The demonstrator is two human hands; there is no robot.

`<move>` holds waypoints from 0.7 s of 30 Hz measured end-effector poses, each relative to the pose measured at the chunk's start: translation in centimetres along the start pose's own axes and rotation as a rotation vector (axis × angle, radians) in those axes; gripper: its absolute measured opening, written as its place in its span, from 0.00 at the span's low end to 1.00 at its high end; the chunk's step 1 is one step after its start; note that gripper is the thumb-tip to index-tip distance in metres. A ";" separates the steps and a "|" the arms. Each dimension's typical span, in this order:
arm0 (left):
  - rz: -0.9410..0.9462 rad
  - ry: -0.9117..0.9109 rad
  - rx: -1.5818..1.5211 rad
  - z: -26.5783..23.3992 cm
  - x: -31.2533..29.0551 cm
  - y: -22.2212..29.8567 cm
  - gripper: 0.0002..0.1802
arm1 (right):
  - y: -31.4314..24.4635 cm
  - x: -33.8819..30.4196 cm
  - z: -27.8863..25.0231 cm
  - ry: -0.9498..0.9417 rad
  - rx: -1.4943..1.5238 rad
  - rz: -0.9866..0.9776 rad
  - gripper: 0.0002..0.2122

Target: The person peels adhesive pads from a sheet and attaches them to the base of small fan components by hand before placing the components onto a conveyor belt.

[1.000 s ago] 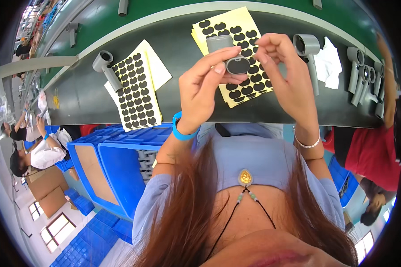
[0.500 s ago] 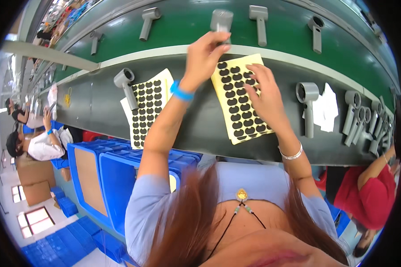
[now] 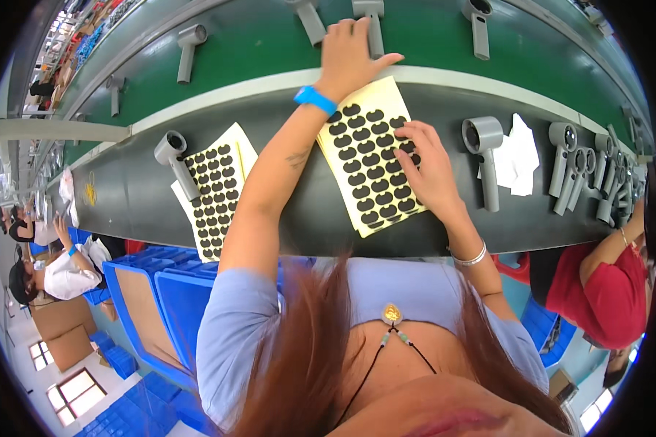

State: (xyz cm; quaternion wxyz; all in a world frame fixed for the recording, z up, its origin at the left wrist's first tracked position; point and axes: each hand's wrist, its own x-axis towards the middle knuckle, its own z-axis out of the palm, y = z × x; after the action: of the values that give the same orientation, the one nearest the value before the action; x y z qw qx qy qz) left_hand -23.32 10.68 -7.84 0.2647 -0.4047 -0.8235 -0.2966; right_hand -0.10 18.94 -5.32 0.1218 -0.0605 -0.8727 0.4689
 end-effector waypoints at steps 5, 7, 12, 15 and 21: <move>-0.152 0.115 -0.099 0.0 1.9 -1.5 0.16 | -0.4 -0.1 0.0 -0.022 -0.104 -0.028 0.13; -0.176 0.161 -0.210 -3.6 2.9 -1.2 0.15 | 0.3 0.1 0.0 0.001 -0.165 -0.073 0.12; -0.360 0.187 -0.871 -12.7 -0.1 6.0 0.18 | 1.6 2.0 0.9 0.099 -0.167 -0.123 0.09; -0.362 0.134 -0.741 -15.7 -5.1 6.4 0.26 | 2.2 4.2 2.4 0.149 -0.204 -0.188 0.07; -0.358 0.077 -0.676 -16.2 -10.9 8.0 0.23 | 2.0 5.9 3.9 0.040 -0.339 -0.067 0.06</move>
State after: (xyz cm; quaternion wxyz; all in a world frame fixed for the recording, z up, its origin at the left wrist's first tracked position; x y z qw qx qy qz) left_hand -7.79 -2.31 -1.88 0.0911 -0.3076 -0.7264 -0.6079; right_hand -6.86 18.24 -8.15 0.1427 -0.0606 -0.9382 0.3094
